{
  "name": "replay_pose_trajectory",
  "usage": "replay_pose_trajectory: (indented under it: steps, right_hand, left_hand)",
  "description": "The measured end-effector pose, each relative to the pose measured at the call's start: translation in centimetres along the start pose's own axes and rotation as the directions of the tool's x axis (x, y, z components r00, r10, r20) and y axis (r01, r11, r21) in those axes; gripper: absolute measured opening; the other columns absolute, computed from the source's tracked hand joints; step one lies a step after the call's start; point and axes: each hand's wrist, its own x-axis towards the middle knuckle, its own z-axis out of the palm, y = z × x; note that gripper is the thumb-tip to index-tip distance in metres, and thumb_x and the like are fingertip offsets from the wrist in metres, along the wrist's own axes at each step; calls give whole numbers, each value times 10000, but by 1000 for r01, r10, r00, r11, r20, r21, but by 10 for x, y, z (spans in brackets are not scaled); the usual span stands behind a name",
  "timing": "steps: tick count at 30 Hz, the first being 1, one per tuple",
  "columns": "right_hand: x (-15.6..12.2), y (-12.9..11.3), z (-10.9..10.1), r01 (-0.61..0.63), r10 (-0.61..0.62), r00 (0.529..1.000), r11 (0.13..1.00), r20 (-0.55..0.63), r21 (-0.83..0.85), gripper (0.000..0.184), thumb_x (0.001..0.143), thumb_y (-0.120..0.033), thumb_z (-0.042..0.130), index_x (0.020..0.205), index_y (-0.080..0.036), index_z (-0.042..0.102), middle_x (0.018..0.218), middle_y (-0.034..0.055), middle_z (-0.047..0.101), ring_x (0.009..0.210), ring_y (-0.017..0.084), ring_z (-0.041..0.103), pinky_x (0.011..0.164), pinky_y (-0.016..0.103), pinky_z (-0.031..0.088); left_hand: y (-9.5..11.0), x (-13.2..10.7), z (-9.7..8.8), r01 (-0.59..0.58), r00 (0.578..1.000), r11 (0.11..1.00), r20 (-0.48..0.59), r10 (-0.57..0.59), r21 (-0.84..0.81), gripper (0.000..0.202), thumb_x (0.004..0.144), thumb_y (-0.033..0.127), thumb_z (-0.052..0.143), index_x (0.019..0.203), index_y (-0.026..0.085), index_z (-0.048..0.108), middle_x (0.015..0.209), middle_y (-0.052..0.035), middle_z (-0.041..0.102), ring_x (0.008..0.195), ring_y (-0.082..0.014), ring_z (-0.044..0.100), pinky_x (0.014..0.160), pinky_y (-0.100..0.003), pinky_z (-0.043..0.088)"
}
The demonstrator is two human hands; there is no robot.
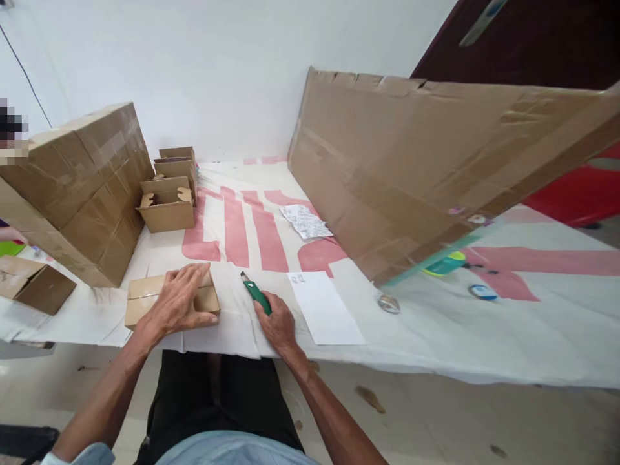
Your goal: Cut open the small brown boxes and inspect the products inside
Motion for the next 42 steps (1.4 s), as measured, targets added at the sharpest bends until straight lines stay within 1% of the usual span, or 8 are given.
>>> replay_pose_trajectory:
  steps: [6, 9, 12, 16, 22, 27, 33, 42]
  right_hand:
    - [-3, 4, 0, 166, -164, 986, 963, 24, -211, 248, 978, -331, 521, 1125, -186, 659, 993, 111, 686, 929, 282, 584, 832, 397, 456]
    - [-5, 6, -1, 192, -190, 981, 950, 33, -247, 246, 981, -337, 528, 1134, -188, 649, 1012, 110, 683, 932, 286, 570, 816, 392, 438]
    - [-7, 8, 0, 203, -201, 979, 942, 36, -267, 286, 988, -366, 525, 1169, -179, 642, 1027, 116, 688, 938, 294, 567, 808, 398, 432]
    - [-10, 12, 2, 210, -209, 977, 941, 32, -265, 311, 999, -394, 504, 1176, -180, 644, 1033, 121, 691, 967, 300, 578, 828, 407, 437]
    - [-13, 17, 2, 240, -242, 970, 940, 23, -244, 347, 1009, -428, 488, 1170, -171, 656, 1019, 128, 692, 972, 303, 589, 870, 429, 460]
    - [-13, 19, 1, 236, -234, 972, 946, 36, -223, 336, 994, -426, 509, 1162, -179, 663, 1019, 133, 691, 964, 306, 591, 860, 435, 474]
    - [-12, 15, 2, 237, -238, 971, 946, 25, -222, 281, 982, -344, 500, 1159, -187, 651, 990, 112, 684, 938, 292, 596, 847, 439, 495]
    - [-3, 2, 2, 207, -217, 970, 973, -107, -98, 255, 963, -262, 548, 1198, -213, 633, 1052, 92, 680, 990, 266, 610, 890, 426, 520]
  left_hand:
    - [-60, -77, -35, 213, 946, 912, -158, -282, -350, 1082, 771, 587, 858, 1650, 307, 292, 1702, -160, 355, 1555, -417, 357, 1240, -623, 332]
    - [-92, -115, -26, 261, 913, 801, -131, -386, -538, 1197, 700, 609, 909, 1664, 313, 263, 1727, -176, 304, 1593, -423, 287, 1231, -613, 363]
    - [-110, -134, -1, 265, 902, 683, -75, -424, -680, 1325, 629, 599, 959, 1682, 306, 210, 1747, -205, 246, 1614, -440, 222, 1236, -620, 350]
    - [-115, -132, 26, 211, 897, 585, -82, -434, -783, 1320, 616, 547, 974, 1672, 276, 230, 1739, -209, 264, 1611, -445, 230, 1256, -605, 319]
    - [-99, -113, 53, 86, 866, 559, -215, -451, -825, 1163, 569, 437, 1007, 1533, 262, 381, 1651, -202, 401, 1554, -426, 362, 1231, -554, 364]
    - [-79, -104, 76, 60, 828, 565, -275, -488, -823, 1056, 552, 416, 1014, 1425, 283, 435, 1597, -171, 440, 1520, -414, 400, 1212, -571, 369]
    - [-81, -103, 80, 33, 845, 561, -277, -458, -827, 1026, 589, 400, 996, 1436, 277, 430, 1602, -184, 426, 1521, -417, 399, 1199, -572, 390]
    - [-105, -107, 77, 53, 795, 579, -317, -518, -814, 1055, 519, 418, 1022, 1390, 277, 444, 1533, -169, 515, 1477, -416, 473, 1103, -525, 502]
